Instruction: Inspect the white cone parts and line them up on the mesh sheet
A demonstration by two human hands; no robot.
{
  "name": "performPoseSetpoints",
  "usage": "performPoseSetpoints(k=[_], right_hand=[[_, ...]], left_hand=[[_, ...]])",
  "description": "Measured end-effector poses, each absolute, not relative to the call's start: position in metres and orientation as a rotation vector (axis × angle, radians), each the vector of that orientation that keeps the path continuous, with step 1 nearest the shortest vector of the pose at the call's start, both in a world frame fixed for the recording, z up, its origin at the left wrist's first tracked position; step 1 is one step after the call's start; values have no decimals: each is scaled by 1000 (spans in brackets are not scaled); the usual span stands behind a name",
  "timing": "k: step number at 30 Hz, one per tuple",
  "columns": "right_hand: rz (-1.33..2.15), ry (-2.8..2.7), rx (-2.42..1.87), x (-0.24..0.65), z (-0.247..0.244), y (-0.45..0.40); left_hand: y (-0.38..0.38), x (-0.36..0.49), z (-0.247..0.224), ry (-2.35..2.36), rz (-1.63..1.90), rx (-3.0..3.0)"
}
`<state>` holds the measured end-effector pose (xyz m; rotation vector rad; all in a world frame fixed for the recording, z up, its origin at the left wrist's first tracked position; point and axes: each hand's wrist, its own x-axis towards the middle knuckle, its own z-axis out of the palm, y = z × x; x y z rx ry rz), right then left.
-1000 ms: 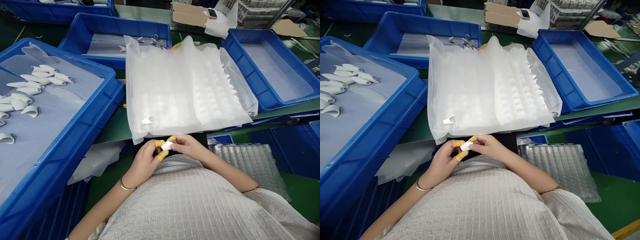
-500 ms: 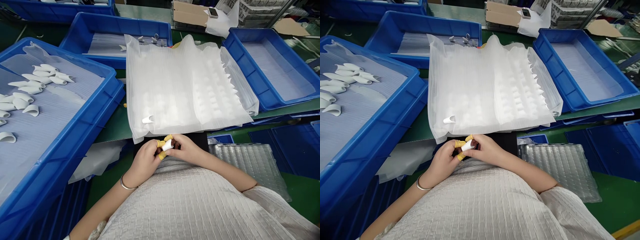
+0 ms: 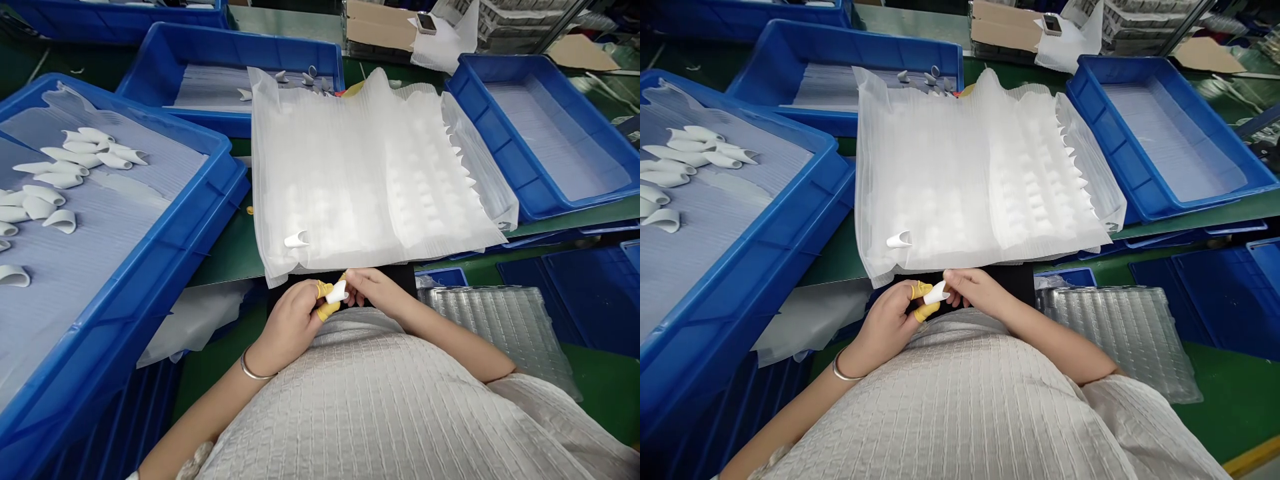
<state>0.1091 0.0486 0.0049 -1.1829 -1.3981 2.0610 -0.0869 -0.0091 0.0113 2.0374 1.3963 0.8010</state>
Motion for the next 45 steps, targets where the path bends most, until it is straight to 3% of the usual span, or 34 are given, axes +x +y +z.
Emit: performPoseSetpoints(k=[7, 15, 21, 25, 34, 41, 45], right_hand=[[2054, -1516, -1030, 113, 19, 49], [1516, -2013, -963, 119, 22, 48], [1930, -1661, -1010, 113, 16, 49], [2022, -1612, -1054, 109, 18, 48], [1422, -2129, -991, 116, 22, 47], [1968, -1617, -1097, 112, 12, 49], [2064, -1541, -1100, 111, 14, 48]], left_hand=[[-10, -87, 12, 1437, 793, 1678], [-12, -88, 11, 1396, 833, 1505], [-9, -87, 15, 1420, 853, 1753], [-8, -87, 16, 1431, 817, 1748], [-13, -89, 9, 1396, 828, 1468], [-11, -88, 11, 1401, 892, 1785], [-11, -88, 12, 1419, 871, 1756]])
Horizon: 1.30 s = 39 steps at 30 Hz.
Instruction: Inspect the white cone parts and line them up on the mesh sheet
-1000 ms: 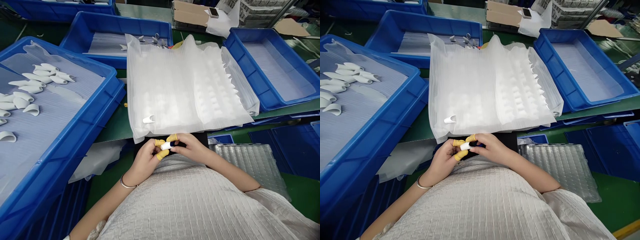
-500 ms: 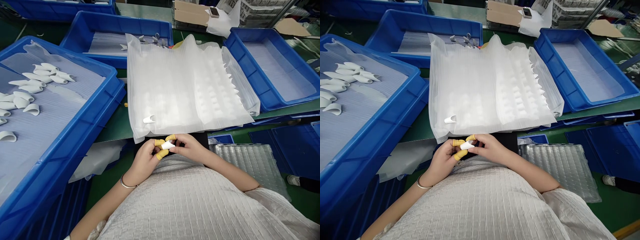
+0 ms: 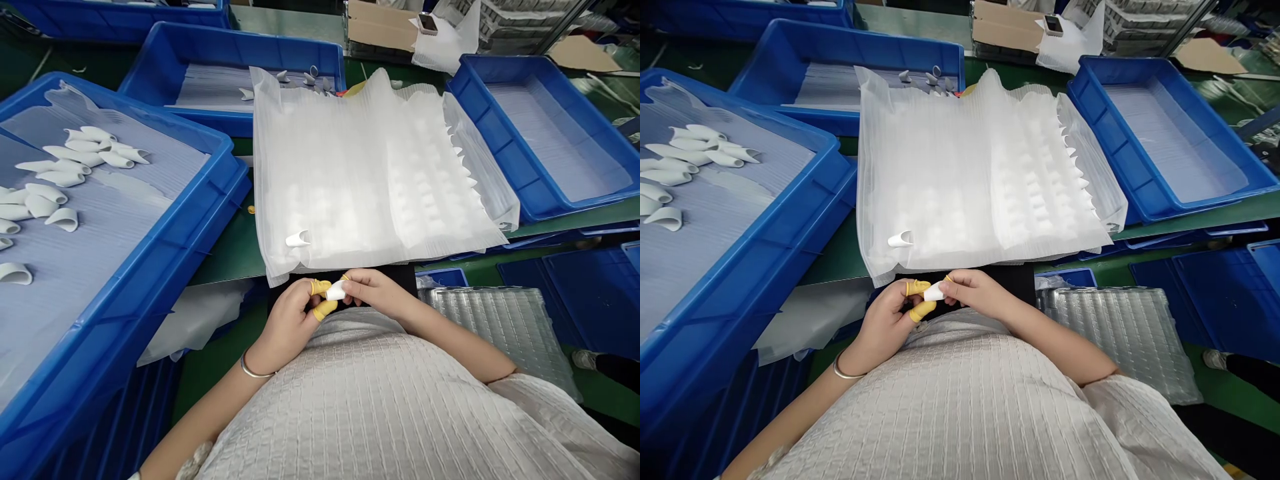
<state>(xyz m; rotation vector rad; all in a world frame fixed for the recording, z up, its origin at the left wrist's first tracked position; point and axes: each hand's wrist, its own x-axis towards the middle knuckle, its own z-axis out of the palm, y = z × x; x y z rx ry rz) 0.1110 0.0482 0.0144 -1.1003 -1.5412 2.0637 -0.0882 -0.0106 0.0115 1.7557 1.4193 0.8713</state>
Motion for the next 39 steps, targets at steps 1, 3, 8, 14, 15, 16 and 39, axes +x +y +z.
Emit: performPoseSetpoints(k=[1, 3, 8, 14, 15, 16, 39], right_hand=[[2037, -1574, -1060, 111, 16, 48], [1883, -1705, -1012, 113, 19, 47], [1358, -2098, -954, 118, 21, 45], [1782, -1743, -1059, 114, 10, 48], [1879, -1677, -1076, 113, 9, 48], [1955, -1633, -1087, 112, 9, 48], [1565, -2106, -915, 114, 19, 46]], left_hand=[[-11, -88, 11, 1438, 863, 1715], [-13, -89, 9, 1453, 859, 1632], [-15, -90, 5, 1418, 867, 1512], [-12, -88, 9, 1424, 895, 1730], [-11, -88, 9, 1406, 911, 1763], [-11, -88, 9, 1392, 923, 1781], [-14, -89, 11, 1323, 971, 1952]])
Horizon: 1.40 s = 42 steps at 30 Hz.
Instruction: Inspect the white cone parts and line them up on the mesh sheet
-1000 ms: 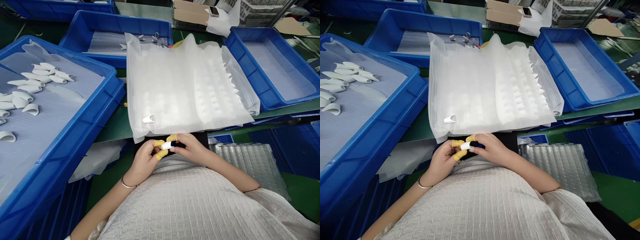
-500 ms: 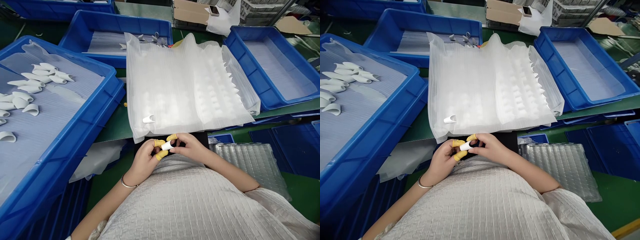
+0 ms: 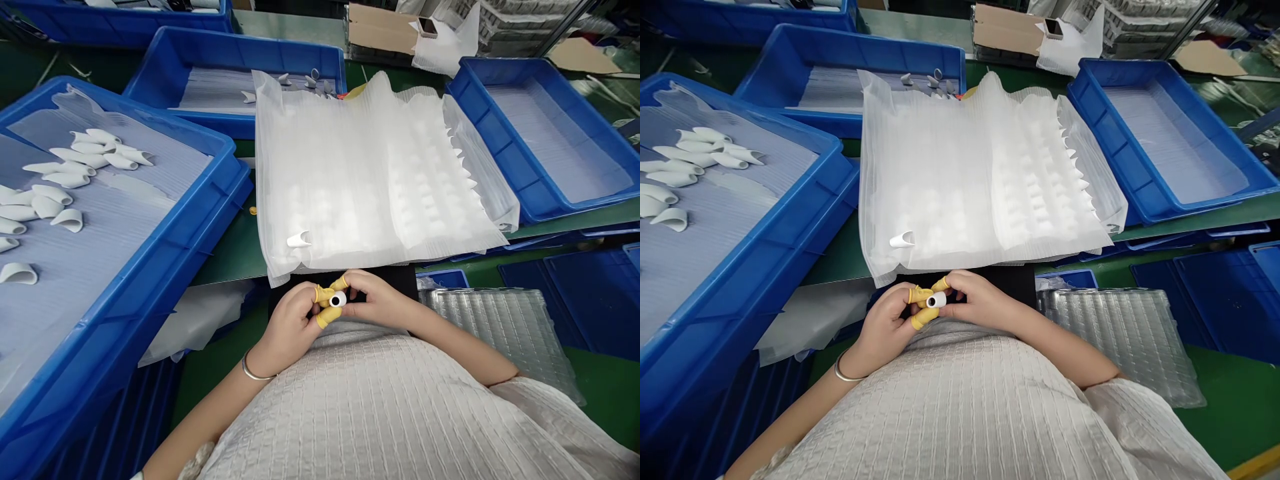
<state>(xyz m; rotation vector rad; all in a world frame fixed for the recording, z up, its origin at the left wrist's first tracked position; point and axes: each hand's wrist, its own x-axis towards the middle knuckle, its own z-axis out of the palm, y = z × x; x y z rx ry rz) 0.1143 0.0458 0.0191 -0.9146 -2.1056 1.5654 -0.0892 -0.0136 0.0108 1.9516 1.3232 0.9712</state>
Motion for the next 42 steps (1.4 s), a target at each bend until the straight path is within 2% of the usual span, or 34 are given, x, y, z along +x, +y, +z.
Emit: performPoseSetpoints(k=[3, 6, 11, 17, 20, 24, 28, 34, 42], right_hand=[[1709, -2180, -785, 123, 34, 50], [1925, -1995, -846, 127, 50, 52], [2221, -1480, -978, 118, 67, 50], [2282, -1378, -1025, 104, 87, 46], [2089, -1534, -1057, 96, 107, 65], [1362, -2079, -1103, 71, 123, 118], [756, -2528, -1144, 40, 108, 159], [583, -2739, -1124, 21, 80, 161], [411, -3000, -970, 25, 83, 161]], left_hand=[[-14, -93, 16, 1190, 907, 2078], [-14, -97, 24, 1107, 925, 2241], [-11, -98, 41, 1048, 1208, 2462], [-20, -109, 66, 1090, 1458, 2416], [-28, -115, 72, 959, 1400, 2440], [-27, -116, 65, 950, 1374, 2523], [-27, -119, 57, 1041, 1278, 2483], [-42, -150, 58, 1241, 1130, 2482], [-47, -214, 95, 1732, 885, 2273]])
